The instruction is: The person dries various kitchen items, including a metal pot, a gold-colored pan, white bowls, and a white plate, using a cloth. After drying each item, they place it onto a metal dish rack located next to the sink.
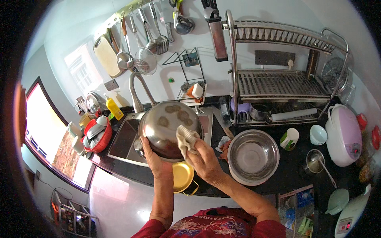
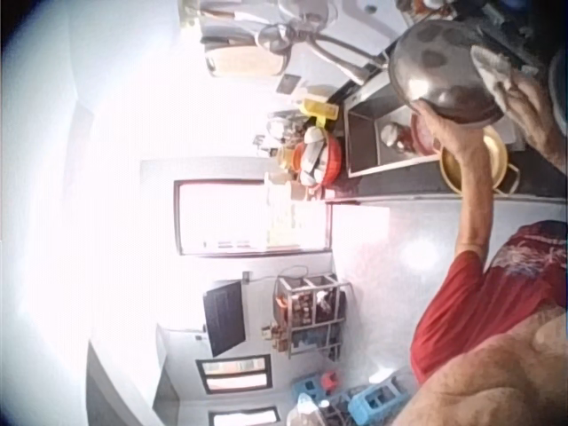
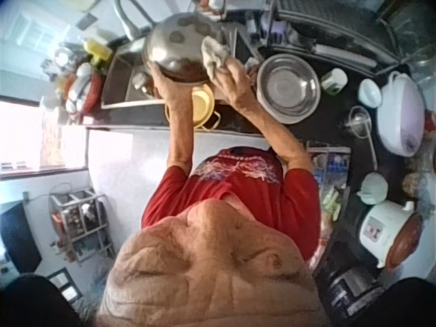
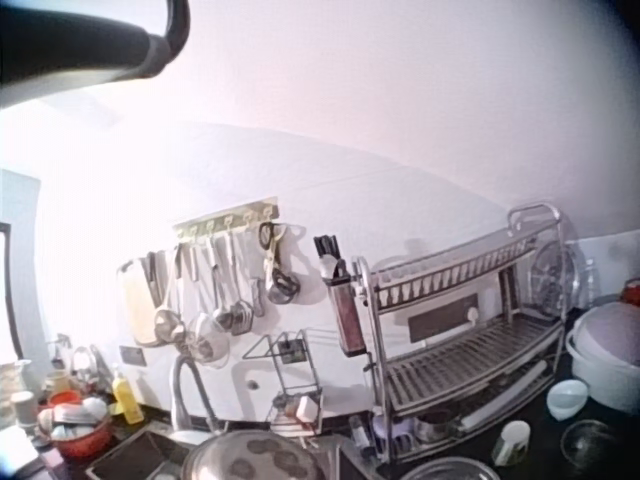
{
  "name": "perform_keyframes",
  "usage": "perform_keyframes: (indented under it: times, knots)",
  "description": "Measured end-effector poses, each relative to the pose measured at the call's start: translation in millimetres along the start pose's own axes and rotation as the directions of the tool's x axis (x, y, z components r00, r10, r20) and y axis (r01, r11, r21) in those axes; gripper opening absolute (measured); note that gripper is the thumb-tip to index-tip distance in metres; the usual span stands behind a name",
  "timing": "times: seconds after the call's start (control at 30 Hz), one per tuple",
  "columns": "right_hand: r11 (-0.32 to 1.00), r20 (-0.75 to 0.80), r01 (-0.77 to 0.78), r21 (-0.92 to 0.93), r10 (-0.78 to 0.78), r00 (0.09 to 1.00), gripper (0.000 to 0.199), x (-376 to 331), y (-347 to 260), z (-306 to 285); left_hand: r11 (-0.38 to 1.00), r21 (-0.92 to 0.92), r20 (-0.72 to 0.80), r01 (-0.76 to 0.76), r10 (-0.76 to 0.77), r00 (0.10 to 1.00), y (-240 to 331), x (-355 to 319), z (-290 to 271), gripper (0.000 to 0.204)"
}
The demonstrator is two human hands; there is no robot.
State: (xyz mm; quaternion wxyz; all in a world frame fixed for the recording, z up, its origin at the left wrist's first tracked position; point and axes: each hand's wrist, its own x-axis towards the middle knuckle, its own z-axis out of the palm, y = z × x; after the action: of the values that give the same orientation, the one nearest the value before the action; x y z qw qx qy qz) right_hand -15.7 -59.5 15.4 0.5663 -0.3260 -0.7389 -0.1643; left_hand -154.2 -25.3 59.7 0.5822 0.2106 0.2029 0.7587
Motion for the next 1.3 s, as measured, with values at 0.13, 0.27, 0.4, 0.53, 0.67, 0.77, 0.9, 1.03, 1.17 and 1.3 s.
perform_keyframes:
  times: [0.13,0.27,0.4,0.53,0.67,0.77,0.9,1.03,1.17,1.3]
  knots:
    - [0.984,-0.079,-0.059,-0.168,0.046,0.996,0.033,-14,6,-14,0.990,-0.110,0.191,0.084,-0.062,0.980,5,0,-8,0.045]
    - [0.971,-0.028,-0.235,-0.042,0.234,0.972,0.051,-27,17,-32,0.982,-0.134,0.146,0.130,-0.110,0.983,12,-10,-9,0.037]
    - [0.956,-0.031,-0.204,-0.211,0.202,0.979,0.072,-21,6,-59,0.962,-0.118,0.262,0.246,-0.209,0.942,21,-42,36,0.047]
    - [0.905,-0.309,-0.210,-0.370,0.094,0.947,0.064,6,27,-98,0.934,0.022,0.312,0.357,-0.346,0.885,21,-76,100,0.050]
    - [0.854,-0.449,-0.326,-0.406,0.125,0.885,0.067,27,32,-144,0.907,0.174,0.614,0.383,-0.404,0.678,33,-97,148,0.045]
    - [0.783,-0.434,-0.266,-0.563,-0.006,0.901,0.083,60,26,-177,0.960,0.111,0.795,0.256,-0.240,0.557,21,-103,174,0.043]
    - [0.792,-0.679,-0.539,-0.288,0.228,0.698,0.080,98,22,-191,0.992,0.110,0.901,-0.058,-0.075,0.427,-2,-116,194,0.046]
    - [0.621,-0.582,-0.338,-0.707,-0.239,0.778,0.073,111,61,-201,0.995,0.077,0.866,-0.068,-0.033,0.498,-14,-110,209,0.039]
    - [0.717,-0.546,-0.368,-0.592,-0.022,0.837,0.072,126,58,-216,0.991,0.096,0.913,-0.093,-0.050,0.405,-9,-70,244,0.033]
    - [0.695,-0.474,-0.255,-0.672,-0.139,0.870,0.053,113,72,-246,0.975,0.001,0.920,-0.224,0.087,0.383,-12,-32,285,0.025]
